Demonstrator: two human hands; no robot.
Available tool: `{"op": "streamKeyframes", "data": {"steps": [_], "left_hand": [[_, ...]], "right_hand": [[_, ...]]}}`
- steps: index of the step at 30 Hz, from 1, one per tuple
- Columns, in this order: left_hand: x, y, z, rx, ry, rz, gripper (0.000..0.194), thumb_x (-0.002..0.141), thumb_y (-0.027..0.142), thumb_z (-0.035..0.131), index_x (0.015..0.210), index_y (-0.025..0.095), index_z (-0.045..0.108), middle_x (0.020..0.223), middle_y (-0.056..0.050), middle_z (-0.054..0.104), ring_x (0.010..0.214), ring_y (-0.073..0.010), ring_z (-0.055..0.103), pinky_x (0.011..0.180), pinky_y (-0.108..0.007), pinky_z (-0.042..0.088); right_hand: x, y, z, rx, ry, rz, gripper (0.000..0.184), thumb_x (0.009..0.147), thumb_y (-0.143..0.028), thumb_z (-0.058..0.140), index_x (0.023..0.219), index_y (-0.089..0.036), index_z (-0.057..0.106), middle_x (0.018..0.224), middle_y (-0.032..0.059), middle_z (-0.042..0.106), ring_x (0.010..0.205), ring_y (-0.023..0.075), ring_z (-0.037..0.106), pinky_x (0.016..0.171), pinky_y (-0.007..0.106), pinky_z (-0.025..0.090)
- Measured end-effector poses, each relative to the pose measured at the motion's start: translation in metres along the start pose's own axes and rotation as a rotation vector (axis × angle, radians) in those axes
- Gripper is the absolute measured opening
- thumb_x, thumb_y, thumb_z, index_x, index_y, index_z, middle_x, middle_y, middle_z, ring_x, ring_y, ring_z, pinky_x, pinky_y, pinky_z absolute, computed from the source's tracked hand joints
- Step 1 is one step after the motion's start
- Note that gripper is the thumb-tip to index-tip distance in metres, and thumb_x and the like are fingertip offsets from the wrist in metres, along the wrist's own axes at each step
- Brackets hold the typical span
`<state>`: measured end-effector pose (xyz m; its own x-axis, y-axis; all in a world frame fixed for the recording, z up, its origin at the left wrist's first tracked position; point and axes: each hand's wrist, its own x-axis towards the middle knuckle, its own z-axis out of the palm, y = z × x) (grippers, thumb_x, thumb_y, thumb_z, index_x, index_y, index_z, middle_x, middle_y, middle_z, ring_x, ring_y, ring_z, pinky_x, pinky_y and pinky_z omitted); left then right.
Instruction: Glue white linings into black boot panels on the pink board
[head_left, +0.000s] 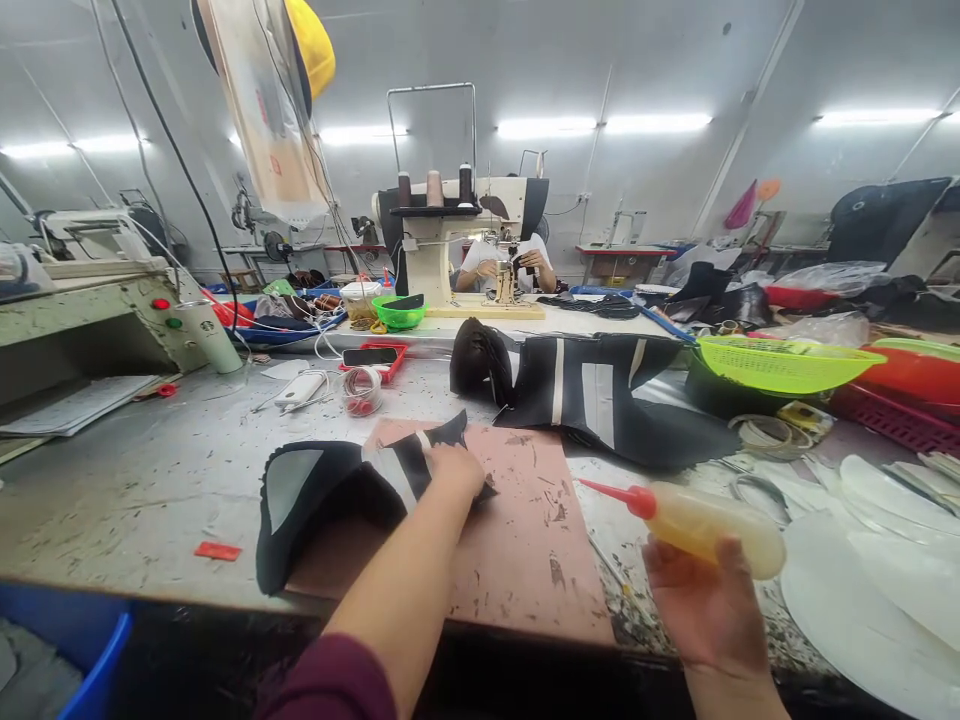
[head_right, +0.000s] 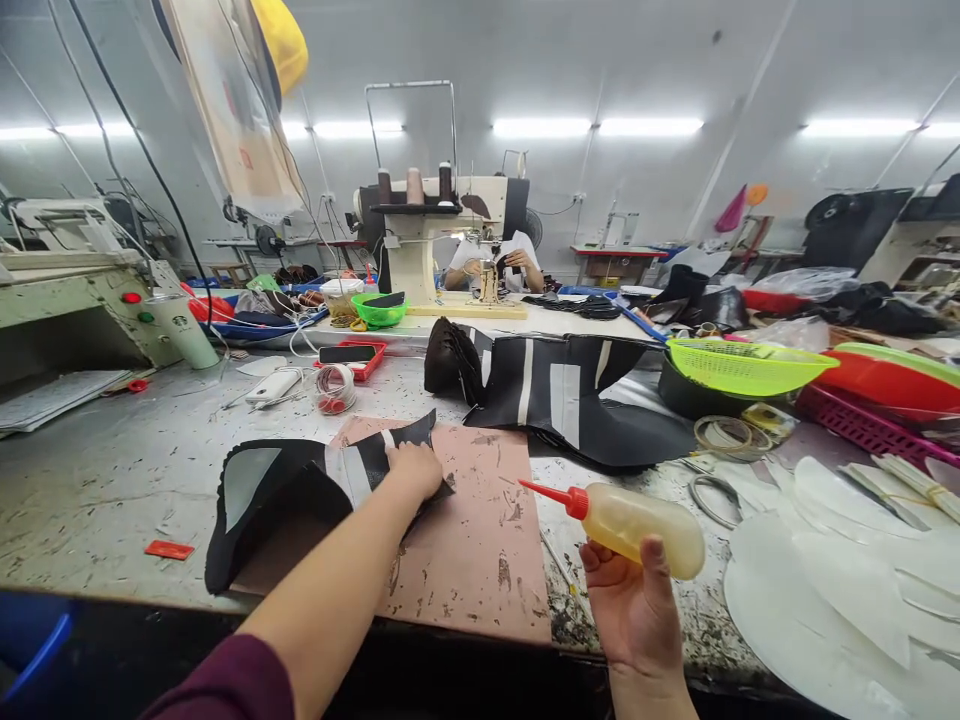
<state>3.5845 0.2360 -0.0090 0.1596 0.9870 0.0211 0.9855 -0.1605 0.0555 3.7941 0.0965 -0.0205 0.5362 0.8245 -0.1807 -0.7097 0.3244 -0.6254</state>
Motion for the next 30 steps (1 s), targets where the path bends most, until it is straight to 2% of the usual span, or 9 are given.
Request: {"op": "streamKeyframes", "data": {"steps": [1, 3, 7, 10, 12, 17, 22, 26, 30], "left_hand": [[-0.014, 0.001, 0.008, 0.018, -0.027, -0.013, 0.041, 0.086, 0.028, 0.05, 0.12, 0.004, 0.05, 0.123, -0.027, 0.049, 0.119, -0.0393, 0.042, 0.096, -0.065, 0.027], [-0.044, -0.002, 0.018, 0.034, -0.067, 0.043, 0.046, 0.09, 0.027, 0.039, 0.129, 0.003, 0.041, 0.134, -0.028, 0.036, 0.128, -0.0367, 0.029, 0.104, -0.061, 0.015], [-0.08, -0.022, 0.016, -0.005, -0.203, 0.284, 0.047, 0.088, 0.02, 0.035, 0.136, 0.017, 0.033, 0.145, -0.008, 0.026, 0.135, -0.0174, 0.019, 0.112, -0.041, 0.01], [-0.079, -0.036, 0.009, -0.025, -0.31, 0.417, 0.05, 0.086, 0.023, 0.043, 0.135, 0.025, 0.033, 0.145, -0.003, 0.024, 0.134, -0.0159, 0.021, 0.11, -0.039, 0.018], [-0.073, -0.04, 0.007, 0.009, -0.306, 0.464, 0.049, 0.088, 0.031, 0.044, 0.135, 0.028, 0.032, 0.145, -0.004, 0.023, 0.134, -0.0188, 0.023, 0.108, -0.044, 0.023], [-0.066, -0.034, 0.012, 0.099, -0.222, 0.442, 0.049, 0.089, 0.042, 0.043, 0.135, 0.028, 0.033, 0.144, -0.008, 0.025, 0.13, -0.0268, 0.031, 0.1, -0.053, 0.028], [-0.069, -0.034, 0.017, 0.081, -0.211, 0.435, 0.051, 0.089, 0.046, 0.041, 0.136, 0.028, 0.031, 0.145, -0.006, 0.024, 0.13, -0.0268, 0.03, 0.1, -0.054, 0.029], [-0.07, -0.037, 0.023, 0.031, -0.191, 0.416, 0.052, 0.089, 0.047, 0.04, 0.136, 0.028, 0.03, 0.146, -0.005, 0.022, 0.132, -0.026, 0.027, 0.1, -0.054, 0.029], [-0.07, -0.039, 0.028, 0.002, -0.179, 0.419, 0.051, 0.089, 0.046, 0.039, 0.136, 0.029, 0.029, 0.146, -0.005, 0.02, 0.133, -0.0252, 0.024, 0.1, -0.055, 0.028]], "right_hand": [[0.001, -0.001, -0.004, 0.0, 0.006, -0.002, 0.065, 0.037, -0.042, 0.085, 0.096, -0.024, 0.063, 0.079, -0.0032, 0.068, 0.055, 0.0116, 0.061, 0.044, 0.019, 0.054], [0.003, 0.001, -0.012, -0.012, 0.006, 0.011, 0.065, 0.038, -0.042, 0.085, 0.096, -0.025, 0.062, 0.081, -0.0027, 0.068, 0.054, 0.0112, 0.06, 0.044, 0.019, 0.054], [0.004, 0.015, -0.016, -0.063, -0.038, 0.048, 0.06, 0.044, -0.045, 0.083, 0.096, -0.022, 0.062, 0.082, -0.0006, 0.068, 0.054, 0.011, 0.06, 0.046, 0.019, 0.054], [0.004, 0.024, -0.01, -0.102, -0.076, 0.08, 0.061, 0.045, -0.046, 0.082, 0.096, -0.022, 0.061, 0.085, 0.0001, 0.067, 0.059, 0.0112, 0.06, 0.049, 0.019, 0.054], [0.006, 0.029, -0.003, -0.147, -0.096, 0.065, 0.058, 0.047, -0.044, 0.082, 0.095, -0.022, 0.061, 0.085, 0.0006, 0.066, 0.063, 0.0122, 0.06, 0.052, 0.02, 0.054], [0.017, 0.042, 0.018, -0.364, -0.095, -0.133, 0.055, 0.047, -0.037, 0.081, 0.093, -0.02, 0.058, 0.085, 0.0029, 0.064, 0.07, 0.0175, 0.061, 0.054, 0.027, 0.052], [0.022, 0.062, 0.037, -0.628, -0.115, -0.269, 0.061, 0.047, -0.041, 0.08, 0.096, -0.018, 0.052, 0.086, 0.004, 0.06, 0.075, 0.0212, 0.059, 0.055, 0.032, 0.05], [0.02, 0.073, 0.039, -0.886, 0.008, -0.363, 0.06, 0.044, -0.044, 0.079, 0.09, -0.019, 0.048, 0.082, 0.0021, 0.058, 0.073, 0.0208, 0.056, 0.061, 0.035, 0.048], [0.016, 0.075, 0.038, -0.914, 0.043, -0.348, 0.062, 0.046, -0.044, 0.078, 0.093, -0.021, 0.045, 0.08, 0.0004, 0.056, 0.066, 0.0194, 0.056, 0.06, 0.036, 0.048]]}}
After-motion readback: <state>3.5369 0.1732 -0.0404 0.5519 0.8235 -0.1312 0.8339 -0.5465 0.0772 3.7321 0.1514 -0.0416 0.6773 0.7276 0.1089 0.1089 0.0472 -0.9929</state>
